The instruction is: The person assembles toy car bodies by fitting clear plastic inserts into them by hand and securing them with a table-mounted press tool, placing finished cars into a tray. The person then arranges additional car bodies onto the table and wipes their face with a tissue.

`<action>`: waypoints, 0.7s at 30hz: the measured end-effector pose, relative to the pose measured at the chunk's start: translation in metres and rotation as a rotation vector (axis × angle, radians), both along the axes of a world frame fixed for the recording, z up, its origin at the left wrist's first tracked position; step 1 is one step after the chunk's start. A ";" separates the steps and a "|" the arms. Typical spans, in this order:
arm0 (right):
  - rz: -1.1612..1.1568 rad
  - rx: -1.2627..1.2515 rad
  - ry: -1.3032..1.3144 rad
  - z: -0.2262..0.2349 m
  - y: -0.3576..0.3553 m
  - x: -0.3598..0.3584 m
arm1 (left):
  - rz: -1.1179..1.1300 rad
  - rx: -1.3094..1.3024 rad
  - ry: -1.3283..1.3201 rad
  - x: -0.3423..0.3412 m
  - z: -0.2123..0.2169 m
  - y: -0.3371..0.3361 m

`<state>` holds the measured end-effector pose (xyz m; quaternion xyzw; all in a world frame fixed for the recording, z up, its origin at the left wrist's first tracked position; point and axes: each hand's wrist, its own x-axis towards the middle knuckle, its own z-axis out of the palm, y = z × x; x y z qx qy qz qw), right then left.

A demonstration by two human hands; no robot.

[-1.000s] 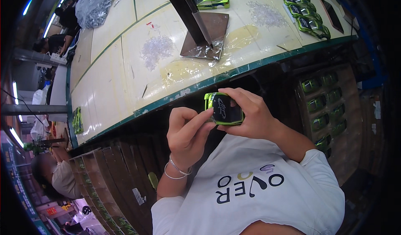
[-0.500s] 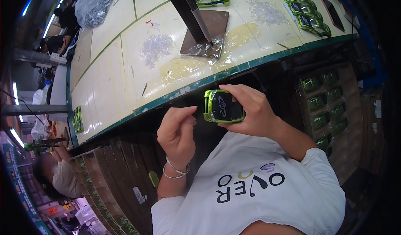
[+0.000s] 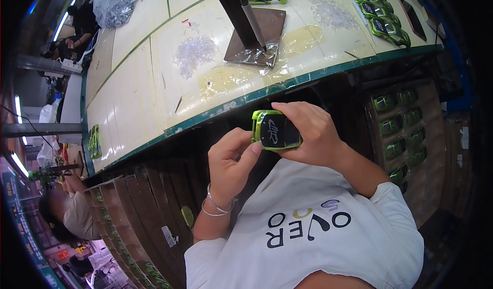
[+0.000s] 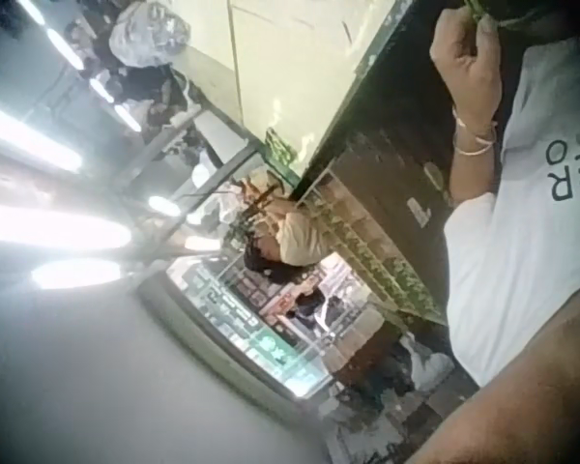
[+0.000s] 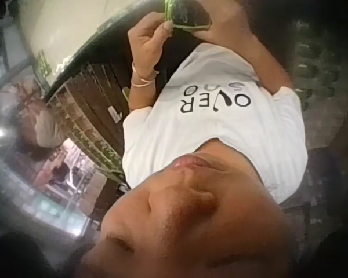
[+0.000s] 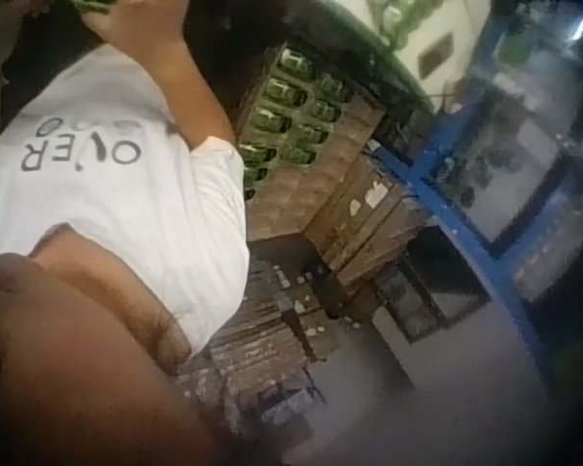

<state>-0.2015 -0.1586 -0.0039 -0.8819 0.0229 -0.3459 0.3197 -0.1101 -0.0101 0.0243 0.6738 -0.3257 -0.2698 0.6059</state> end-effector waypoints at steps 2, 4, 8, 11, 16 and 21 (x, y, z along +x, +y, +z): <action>-0.007 -0.019 0.000 -0.001 0.000 0.000 | 0.013 -0.005 -0.016 0.000 0.001 0.000; -0.018 -0.036 -0.001 -0.001 0.000 0.000 | 0.001 0.038 -0.059 0.001 0.001 0.001; -0.039 -0.066 0.005 -0.002 0.000 -0.001 | -0.012 0.082 -0.147 0.002 -0.003 0.002; -0.029 -0.029 0.040 -0.001 0.001 -0.002 | -0.024 0.051 -0.137 0.003 -0.006 0.002; -0.018 0.015 0.034 -0.003 -0.002 -0.001 | 0.248 -0.076 0.017 0.004 -0.006 0.003; -0.001 0.036 0.063 -0.002 -0.002 -0.002 | 0.222 -0.206 0.018 -0.005 0.001 0.003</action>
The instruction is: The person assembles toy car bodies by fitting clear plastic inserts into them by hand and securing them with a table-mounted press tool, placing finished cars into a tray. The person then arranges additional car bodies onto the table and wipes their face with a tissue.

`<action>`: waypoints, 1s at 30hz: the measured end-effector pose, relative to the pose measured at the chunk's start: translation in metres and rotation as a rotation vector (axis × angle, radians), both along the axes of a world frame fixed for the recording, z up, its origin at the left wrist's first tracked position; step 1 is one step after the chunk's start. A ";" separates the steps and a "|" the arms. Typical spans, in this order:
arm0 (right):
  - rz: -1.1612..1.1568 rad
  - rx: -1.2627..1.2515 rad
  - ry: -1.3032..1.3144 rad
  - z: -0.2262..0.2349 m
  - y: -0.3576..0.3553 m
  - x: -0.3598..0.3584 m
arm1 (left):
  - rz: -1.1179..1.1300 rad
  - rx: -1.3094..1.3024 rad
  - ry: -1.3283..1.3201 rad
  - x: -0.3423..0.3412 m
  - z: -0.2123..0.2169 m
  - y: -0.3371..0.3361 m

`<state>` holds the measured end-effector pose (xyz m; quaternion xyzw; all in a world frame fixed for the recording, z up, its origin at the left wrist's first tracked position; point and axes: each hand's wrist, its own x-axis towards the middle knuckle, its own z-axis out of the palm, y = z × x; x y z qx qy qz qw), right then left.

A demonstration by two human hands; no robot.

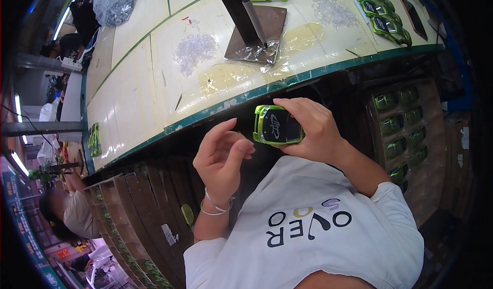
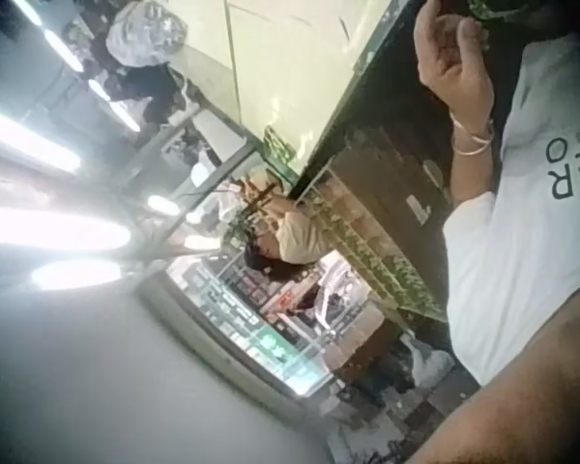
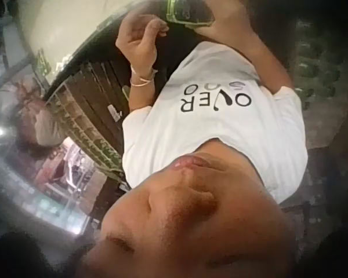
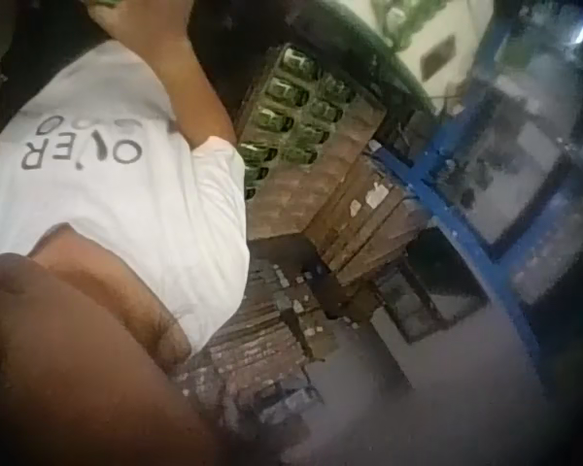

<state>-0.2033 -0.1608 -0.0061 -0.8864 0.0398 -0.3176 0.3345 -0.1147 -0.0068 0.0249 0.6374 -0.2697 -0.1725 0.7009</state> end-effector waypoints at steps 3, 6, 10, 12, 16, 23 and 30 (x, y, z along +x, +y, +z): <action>0.008 0.003 -0.008 0.002 0.002 0.000 | -0.026 -0.013 -0.169 -0.001 -0.006 0.006; 0.008 0.012 -0.017 0.001 0.003 0.001 | -0.073 0.056 -0.401 0.000 -0.011 0.006; 0.007 0.005 -0.027 0.002 0.005 0.000 | -0.061 0.066 -0.683 0.005 -0.011 -0.001; 0.007 0.003 -0.018 0.002 0.005 0.000 | -0.065 0.082 -0.692 0.006 -0.011 0.000; 0.004 -0.005 -0.035 0.002 0.004 0.000 | -0.063 0.095 -0.705 0.006 -0.011 -0.002; 0.001 -0.012 -0.029 0.001 0.003 0.000 | -0.064 0.092 -0.718 0.007 -0.012 -0.003; 0.010 0.003 -0.030 0.001 0.004 -0.001 | -0.091 0.096 -0.720 0.008 -0.010 -0.002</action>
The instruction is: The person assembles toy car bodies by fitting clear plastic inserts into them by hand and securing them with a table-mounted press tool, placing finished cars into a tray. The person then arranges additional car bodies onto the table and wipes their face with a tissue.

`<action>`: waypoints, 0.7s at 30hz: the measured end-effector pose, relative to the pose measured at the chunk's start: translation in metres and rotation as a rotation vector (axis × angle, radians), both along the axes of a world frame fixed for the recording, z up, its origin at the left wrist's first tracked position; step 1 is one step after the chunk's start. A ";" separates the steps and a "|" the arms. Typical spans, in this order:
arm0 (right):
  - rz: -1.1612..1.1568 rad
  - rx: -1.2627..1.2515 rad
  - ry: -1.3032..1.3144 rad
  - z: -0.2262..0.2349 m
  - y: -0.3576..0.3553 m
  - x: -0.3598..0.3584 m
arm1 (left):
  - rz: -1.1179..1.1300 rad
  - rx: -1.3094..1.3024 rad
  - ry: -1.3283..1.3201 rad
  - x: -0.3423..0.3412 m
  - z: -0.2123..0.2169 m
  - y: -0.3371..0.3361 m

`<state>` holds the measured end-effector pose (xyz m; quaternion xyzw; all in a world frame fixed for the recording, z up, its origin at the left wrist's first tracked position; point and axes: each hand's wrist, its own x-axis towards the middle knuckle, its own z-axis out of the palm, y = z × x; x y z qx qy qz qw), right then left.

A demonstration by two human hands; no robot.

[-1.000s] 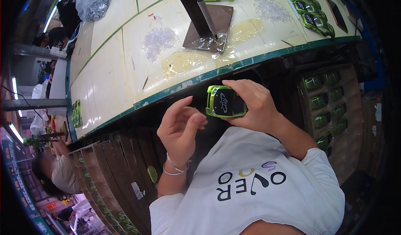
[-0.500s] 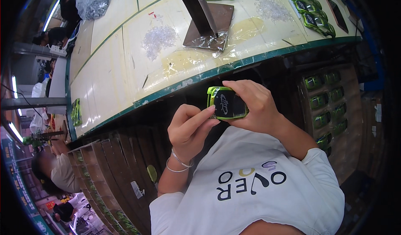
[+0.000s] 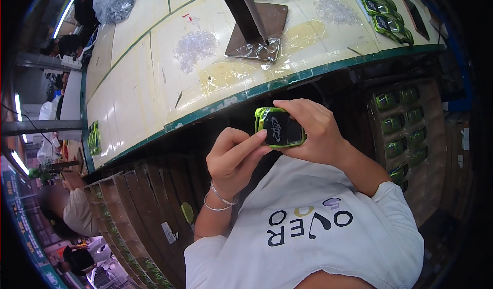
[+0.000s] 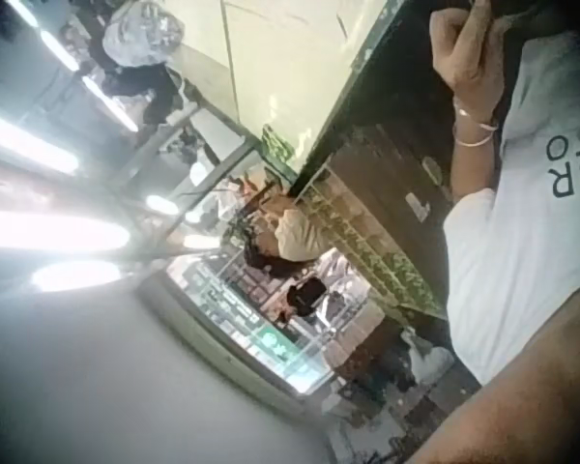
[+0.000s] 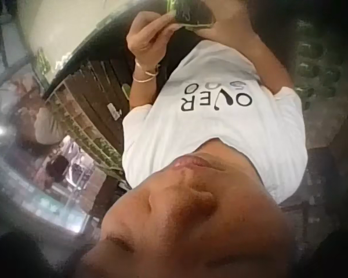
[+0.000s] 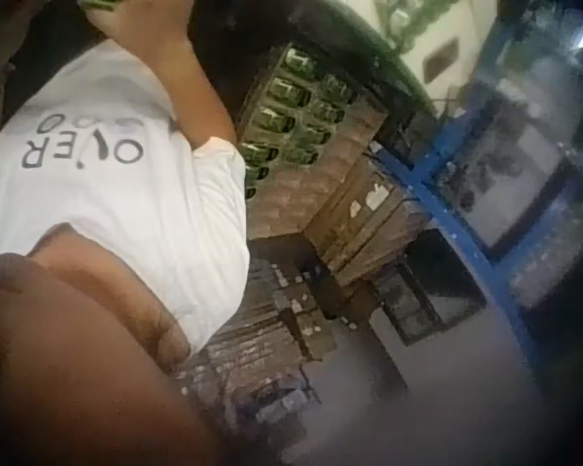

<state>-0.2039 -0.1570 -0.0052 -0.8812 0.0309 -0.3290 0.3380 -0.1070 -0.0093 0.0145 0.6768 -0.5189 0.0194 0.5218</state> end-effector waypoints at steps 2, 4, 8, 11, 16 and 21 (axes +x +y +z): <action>0.030 0.070 0.019 0.001 0.001 0.000 | -0.004 0.010 -0.007 0.000 0.000 0.001; 0.027 0.106 0.027 0.002 0.001 -0.001 | -0.013 0.015 -0.170 -0.002 -0.003 -0.001; -0.018 0.174 0.029 0.000 0.002 0.001 | 0.046 0.151 -0.385 -0.010 -0.003 -0.005; -0.050 0.209 0.091 -0.001 0.003 0.002 | 0.074 0.215 -0.414 -0.009 -0.004 -0.007; -0.049 0.179 0.064 0.005 0.006 0.004 | -0.006 -0.002 0.137 -0.004 -0.018 0.001; -0.078 0.026 0.063 -0.003 0.008 0.006 | -0.053 -0.120 1.076 -0.013 -0.035 -0.002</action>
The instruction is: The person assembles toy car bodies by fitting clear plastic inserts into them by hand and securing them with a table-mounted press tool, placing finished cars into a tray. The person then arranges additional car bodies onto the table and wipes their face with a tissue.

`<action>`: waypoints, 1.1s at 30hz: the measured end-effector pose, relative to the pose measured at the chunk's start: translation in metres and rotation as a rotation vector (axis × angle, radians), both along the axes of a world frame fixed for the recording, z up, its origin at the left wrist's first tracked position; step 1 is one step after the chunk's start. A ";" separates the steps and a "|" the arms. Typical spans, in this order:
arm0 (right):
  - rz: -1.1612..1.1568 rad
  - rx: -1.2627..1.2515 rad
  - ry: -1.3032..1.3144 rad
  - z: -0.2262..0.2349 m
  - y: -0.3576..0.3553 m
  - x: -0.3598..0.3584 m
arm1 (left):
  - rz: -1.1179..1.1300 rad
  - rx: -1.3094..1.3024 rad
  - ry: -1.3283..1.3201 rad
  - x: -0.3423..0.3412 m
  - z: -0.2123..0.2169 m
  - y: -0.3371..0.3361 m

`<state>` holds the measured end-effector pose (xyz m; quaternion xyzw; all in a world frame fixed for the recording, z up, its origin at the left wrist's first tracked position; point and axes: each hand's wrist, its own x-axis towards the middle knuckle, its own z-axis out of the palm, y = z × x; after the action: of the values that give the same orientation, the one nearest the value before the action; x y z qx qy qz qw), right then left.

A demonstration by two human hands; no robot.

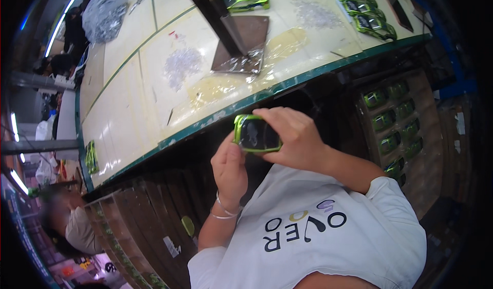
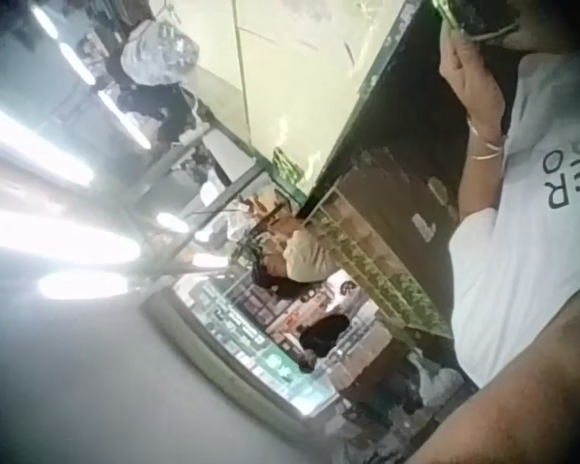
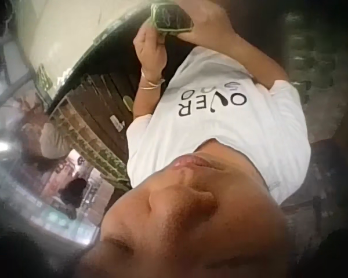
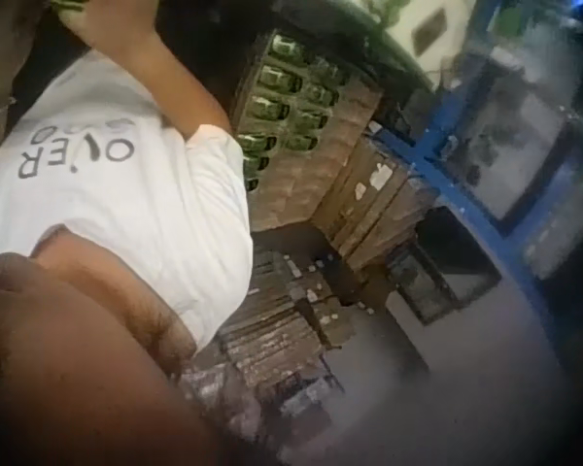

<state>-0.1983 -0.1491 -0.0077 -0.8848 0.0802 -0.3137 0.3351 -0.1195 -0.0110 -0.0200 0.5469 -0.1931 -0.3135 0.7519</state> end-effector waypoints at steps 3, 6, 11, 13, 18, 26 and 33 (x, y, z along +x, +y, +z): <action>0.026 0.061 0.089 -0.009 0.001 -0.008 | -0.035 -0.029 0.114 -0.011 0.005 -0.009; 0.091 0.241 0.242 -0.010 -0.015 -0.019 | 0.026 -0.028 0.210 -0.008 -0.002 -0.008; -0.553 0.051 -0.038 -0.023 -0.115 -0.009 | -0.019 -0.044 0.321 -0.001 -0.009 0.001; -0.675 0.017 0.083 -0.025 -0.155 -0.003 | -0.024 -0.034 0.320 -0.002 -0.013 0.000; -0.756 0.070 0.428 -0.012 -0.183 0.016 | 0.044 -0.005 0.327 -0.006 -0.011 -0.008; -0.501 0.047 0.430 -0.014 -0.187 0.012 | 0.027 0.009 0.303 -0.006 -0.014 -0.003; -0.250 0.911 -0.078 -0.015 -0.176 0.004 | 0.020 -0.023 0.305 -0.004 -0.016 0.005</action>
<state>-0.1943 -0.3249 -0.0224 -0.6189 0.3027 -0.3177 0.6514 -0.1237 -0.0056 -0.0359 0.4863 -0.0744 -0.3832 0.7818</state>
